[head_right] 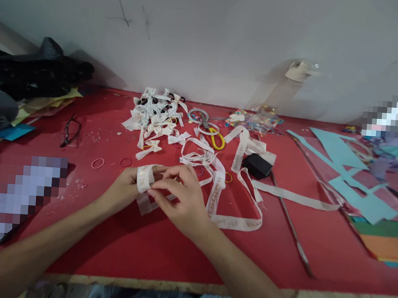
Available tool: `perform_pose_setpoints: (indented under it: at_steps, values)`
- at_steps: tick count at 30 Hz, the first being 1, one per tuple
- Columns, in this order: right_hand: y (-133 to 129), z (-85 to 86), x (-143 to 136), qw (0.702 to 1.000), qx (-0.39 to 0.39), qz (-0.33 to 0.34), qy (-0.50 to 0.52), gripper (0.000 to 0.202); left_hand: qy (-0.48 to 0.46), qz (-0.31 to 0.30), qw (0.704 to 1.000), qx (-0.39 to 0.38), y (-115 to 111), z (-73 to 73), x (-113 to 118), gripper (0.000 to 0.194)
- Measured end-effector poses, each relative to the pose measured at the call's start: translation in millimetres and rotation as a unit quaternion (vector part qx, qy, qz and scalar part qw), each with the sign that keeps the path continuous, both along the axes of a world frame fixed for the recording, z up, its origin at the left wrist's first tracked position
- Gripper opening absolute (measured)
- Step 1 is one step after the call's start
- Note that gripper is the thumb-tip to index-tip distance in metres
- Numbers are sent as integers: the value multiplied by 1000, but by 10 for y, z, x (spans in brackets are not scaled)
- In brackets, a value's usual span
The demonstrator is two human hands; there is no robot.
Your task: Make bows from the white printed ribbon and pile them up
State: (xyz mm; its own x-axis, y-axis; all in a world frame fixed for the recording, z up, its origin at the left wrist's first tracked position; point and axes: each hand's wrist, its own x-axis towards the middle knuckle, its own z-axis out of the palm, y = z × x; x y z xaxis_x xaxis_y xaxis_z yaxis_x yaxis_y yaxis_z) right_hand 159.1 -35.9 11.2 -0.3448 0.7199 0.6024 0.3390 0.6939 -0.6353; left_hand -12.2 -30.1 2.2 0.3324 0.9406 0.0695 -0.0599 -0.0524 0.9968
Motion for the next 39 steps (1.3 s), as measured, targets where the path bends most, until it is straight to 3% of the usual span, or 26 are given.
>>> perform_pose_setpoints:
  at_steps: [5, 11, 18, 23, 29, 31, 34, 39]
  values:
    - [30, 1, 44, 1000, 3, -14, 18, 17, 67, -10, 997, -19, -45, 10, -7, 23]
    - [20, -13, 95, 978, -170, 103, 63, 36, 81, -45, 995, -47, -48, 20, 5, 22]
    - [75, -38, 91, 938, -312, 127, 86, 28, 73, -132, 984, -89, -60, 102, -10, 25]
    - [129, -74, 71, 940, -323, 101, 53, 11, 46, -187, 971, -140, -75, 115, -31, 29]
    - [126, -120, 58, 964, -262, 27, 35, 14, 5, -287, 945, -157, -98, 102, -81, 40]
    - [123, -127, 58, 966, -254, 38, 9, 11, -40, -270, 951, -144, -87, 92, -95, 41]
    - [117, -122, 53, 961, -272, 56, -22, 8, -89, -168, 972, -139, -47, 84, -98, 46]
    - [97, -100, 48, 946, -317, 63, -33, 10, 27, -77, 989, -126, 16, 75, -80, 55]
